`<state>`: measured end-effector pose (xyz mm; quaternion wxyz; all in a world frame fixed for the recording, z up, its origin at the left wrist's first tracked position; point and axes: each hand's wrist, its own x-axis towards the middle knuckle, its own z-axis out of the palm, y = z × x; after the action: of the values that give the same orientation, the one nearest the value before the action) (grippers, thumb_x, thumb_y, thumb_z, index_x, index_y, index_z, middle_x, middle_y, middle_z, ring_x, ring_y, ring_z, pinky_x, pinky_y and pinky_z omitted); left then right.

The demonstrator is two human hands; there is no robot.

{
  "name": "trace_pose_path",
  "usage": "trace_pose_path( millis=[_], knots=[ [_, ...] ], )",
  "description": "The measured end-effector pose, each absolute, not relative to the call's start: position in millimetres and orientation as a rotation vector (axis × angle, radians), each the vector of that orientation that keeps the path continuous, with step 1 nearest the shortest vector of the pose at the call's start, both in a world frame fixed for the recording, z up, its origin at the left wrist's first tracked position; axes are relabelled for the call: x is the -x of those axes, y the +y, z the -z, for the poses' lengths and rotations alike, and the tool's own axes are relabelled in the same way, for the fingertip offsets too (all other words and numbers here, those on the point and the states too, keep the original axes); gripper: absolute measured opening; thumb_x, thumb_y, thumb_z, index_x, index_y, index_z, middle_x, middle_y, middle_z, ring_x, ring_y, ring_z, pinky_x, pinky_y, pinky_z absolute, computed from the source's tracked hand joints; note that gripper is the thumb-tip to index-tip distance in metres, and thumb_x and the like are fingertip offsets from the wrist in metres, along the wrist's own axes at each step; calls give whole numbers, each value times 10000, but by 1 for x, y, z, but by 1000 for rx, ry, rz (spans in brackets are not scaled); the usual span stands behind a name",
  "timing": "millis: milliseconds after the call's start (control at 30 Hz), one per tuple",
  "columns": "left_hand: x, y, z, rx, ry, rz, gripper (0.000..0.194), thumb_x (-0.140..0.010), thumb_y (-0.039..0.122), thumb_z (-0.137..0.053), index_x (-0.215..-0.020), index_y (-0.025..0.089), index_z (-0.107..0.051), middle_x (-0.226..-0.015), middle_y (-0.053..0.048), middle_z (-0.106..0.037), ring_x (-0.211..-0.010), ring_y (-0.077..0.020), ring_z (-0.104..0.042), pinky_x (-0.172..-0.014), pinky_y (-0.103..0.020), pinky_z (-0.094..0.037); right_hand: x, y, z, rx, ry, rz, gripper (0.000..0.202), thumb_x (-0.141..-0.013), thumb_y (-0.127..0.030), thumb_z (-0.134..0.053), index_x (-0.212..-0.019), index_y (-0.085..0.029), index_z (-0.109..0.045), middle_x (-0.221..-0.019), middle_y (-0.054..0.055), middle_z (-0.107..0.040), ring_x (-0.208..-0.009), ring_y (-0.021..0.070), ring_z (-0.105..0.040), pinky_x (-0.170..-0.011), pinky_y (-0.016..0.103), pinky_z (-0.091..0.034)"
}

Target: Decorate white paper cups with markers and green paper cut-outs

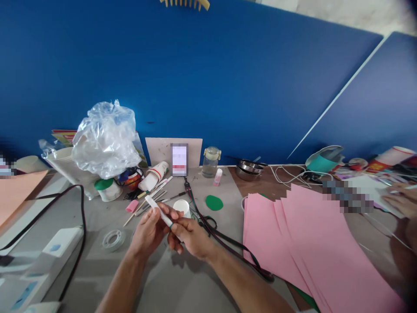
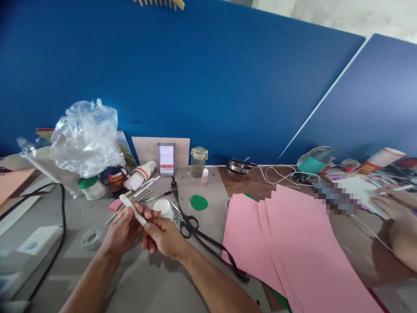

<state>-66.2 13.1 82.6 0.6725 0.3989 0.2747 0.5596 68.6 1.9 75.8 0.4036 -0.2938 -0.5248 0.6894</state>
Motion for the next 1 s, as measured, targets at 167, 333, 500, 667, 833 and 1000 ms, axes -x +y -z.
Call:
trace_pose_path(
  millis=[167, 333, 500, 667, 833, 1000],
  knots=[
    [64, 8, -80, -885, 603, -1093, 311, -845, 521, -582, -922, 221, -551, -817, -37, -681, -324, -93, -490, -303, -290, -493, -64, 1, -72, 712, -1302, -1713, 570, -804, -686, -538, -563, -169, -555, -500, -14, -539, -373, 60, -427, -384, 206, -313],
    [60, 7, -85, -856, 597, -1136, 337, -848, 555, -562, -823, 223, -513, -727, -9, -618, -456, -136, -573, -293, -236, -464, -59, -2, -71, 682, -1268, -1762, 563, -766, -714, -574, -615, -172, -548, -503, -26, -537, -391, 72, -453, -402, 202, -367],
    [60, 9, -88, -884, 625, -1269, 371, -863, 568, -530, -723, 227, -494, -610, 1, -522, -658, -190, -638, -478, -297, -570, -45, -9, -67, 630, -1265, -1717, 614, -790, -776, -455, -617, -197, -565, -465, -26, -498, -399, 102, -454, -457, 250, -440],
    [63, 9, -88, -917, 678, -1300, 376, -831, 583, -565, -712, 233, -498, -605, -1, -520, -727, -221, -653, -626, -396, -602, -43, -12, -70, 641, -1299, -1709, 650, -778, -804, -421, -569, -201, -542, -458, -20, -497, -399, 109, -454, -492, 273, -455],
    [65, 15, -87, -908, 702, -1347, 517, -788, 704, -526, -919, 215, -629, -881, -85, -687, -795, -257, -672, -593, -397, -581, -61, -7, -84, 715, -1206, -1628, 579, -762, -758, -521, -648, -190, -539, -542, -13, -572, -435, 108, -509, -468, 249, -428],
    [67, 31, -77, -922, 862, -1669, 369, -784, 530, -660, -868, 171, -662, -877, -65, -708, -829, -198, -673, -829, -366, -539, -92, 14, -89, 916, -1071, -1300, 511, -812, -672, -524, -653, -186, -538, -564, -9, -574, -445, 84, -449, -459, 229, -371]
  ],
)
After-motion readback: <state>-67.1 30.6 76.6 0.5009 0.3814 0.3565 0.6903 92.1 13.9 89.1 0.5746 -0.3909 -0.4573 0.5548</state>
